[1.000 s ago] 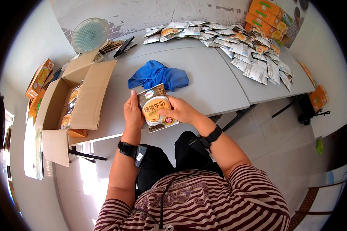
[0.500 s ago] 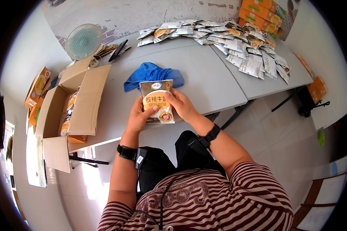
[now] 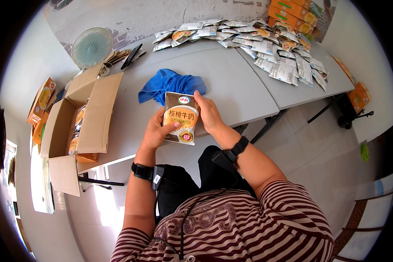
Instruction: The person repeatedly picks up small rectangular packages from a large pile on a table, briefly wipes them with a blue cloth, and places them into a cardboard box. The person also handles larger orange boxes, moving them around the workspace.
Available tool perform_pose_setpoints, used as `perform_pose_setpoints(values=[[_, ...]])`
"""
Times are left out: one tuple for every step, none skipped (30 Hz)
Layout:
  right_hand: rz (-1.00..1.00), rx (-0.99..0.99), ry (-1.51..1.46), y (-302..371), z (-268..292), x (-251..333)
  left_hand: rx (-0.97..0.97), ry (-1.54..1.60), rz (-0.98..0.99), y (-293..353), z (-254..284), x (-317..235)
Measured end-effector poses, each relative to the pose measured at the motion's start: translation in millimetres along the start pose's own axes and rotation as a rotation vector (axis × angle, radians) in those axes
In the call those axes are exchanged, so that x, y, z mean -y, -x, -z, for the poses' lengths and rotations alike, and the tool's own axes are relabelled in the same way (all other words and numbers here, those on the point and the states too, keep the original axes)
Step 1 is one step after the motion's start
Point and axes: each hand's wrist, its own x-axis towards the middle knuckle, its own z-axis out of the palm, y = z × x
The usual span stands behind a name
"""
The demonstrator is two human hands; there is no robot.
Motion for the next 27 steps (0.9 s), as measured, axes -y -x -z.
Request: perform_pose_setpoints(values=[[-0.010,0.010,-0.001,-1,1,-1,0.001,-0.002,0.001,0,1,1],[-0.021,0.020,-0.002,-1,4,-2,-0.001,0.000,-0.003,0,1,2],[-0.029,0.029,-0.004,-3,7,-3,-0.001,0.001,-0.008,0,1,0],[-0.040,0.039,0.007,-4,11,-5,0.000,0.002,-0.013,-1,0,-2],[-0.051,0.049,0.019,-6,15,-7,-0.007,0.022,-0.013,0,-1,-3],[-0.063,0.064,0.030,-6,16,-8,-0.018,0.042,-0.016,1,-1,-4],[-0.067,0.090,0.109,-5,18,-7,-0.028,0.062,-0.019,1,-2,-5],[-0.071,0.116,0.188,-4,22,-5,-0.054,0.085,-0.045,0,-2,-4],[-0.073,0.145,0.268,-2,20,-3,-0.083,0.108,-0.074,0,-2,-4],[-0.048,0.188,0.328,3,10,2,-0.112,0.131,-0.101,-1,-1,-5],[-0.022,0.231,0.388,10,-2,7,-0.160,0.136,-0.105,-2,2,-2],[0.005,0.270,0.448,15,-9,10,-0.205,0.142,-0.108,-4,3,0],[0.009,0.289,0.407,15,-11,7,-0.250,0.147,-0.111,-5,4,1],[0.013,0.309,0.365,14,-12,4,-0.251,0.163,-0.115,-4,5,3],[0.017,0.329,0.327,13,-13,2,-0.250,0.151,-0.123,-5,5,3],[0.005,0.335,0.313,12,-12,1,-0.251,0.138,-0.130,-5,5,4],[-0.006,0.319,0.347,12,-10,-1,-0.253,0.125,-0.138,-5,4,5],[-0.018,0.316,0.379,10,-11,-3,-0.252,0.128,-0.124,-4,6,5],[-0.029,0.317,0.410,8,-11,-5,-0.253,0.131,-0.110,-3,6,4],[-0.014,0.307,0.388,10,-9,-3,-0.258,0.133,-0.097,-2,4,4],[-0.001,0.321,0.360,12,-11,-2,-0.254,0.171,-0.136,-2,4,5],[0.011,0.340,0.328,13,-13,-1,-0.274,0.127,-0.100,-1,5,6],[0.037,0.332,0.347,14,-12,0,-0.233,0.147,-0.135,-4,6,9],[0.064,0.324,0.363,14,-11,0,-0.216,0.138,-0.125,-6,8,13],[0.062,0.316,0.347,14,-8,0,-0.201,0.160,-0.097,-5,3,5],[0.059,0.309,0.331,14,-8,0,-0.212,0.186,-0.084,-4,2,2],[0.054,0.318,0.322,13,-9,-2,-0.180,0.201,-0.098,-6,8,7]])
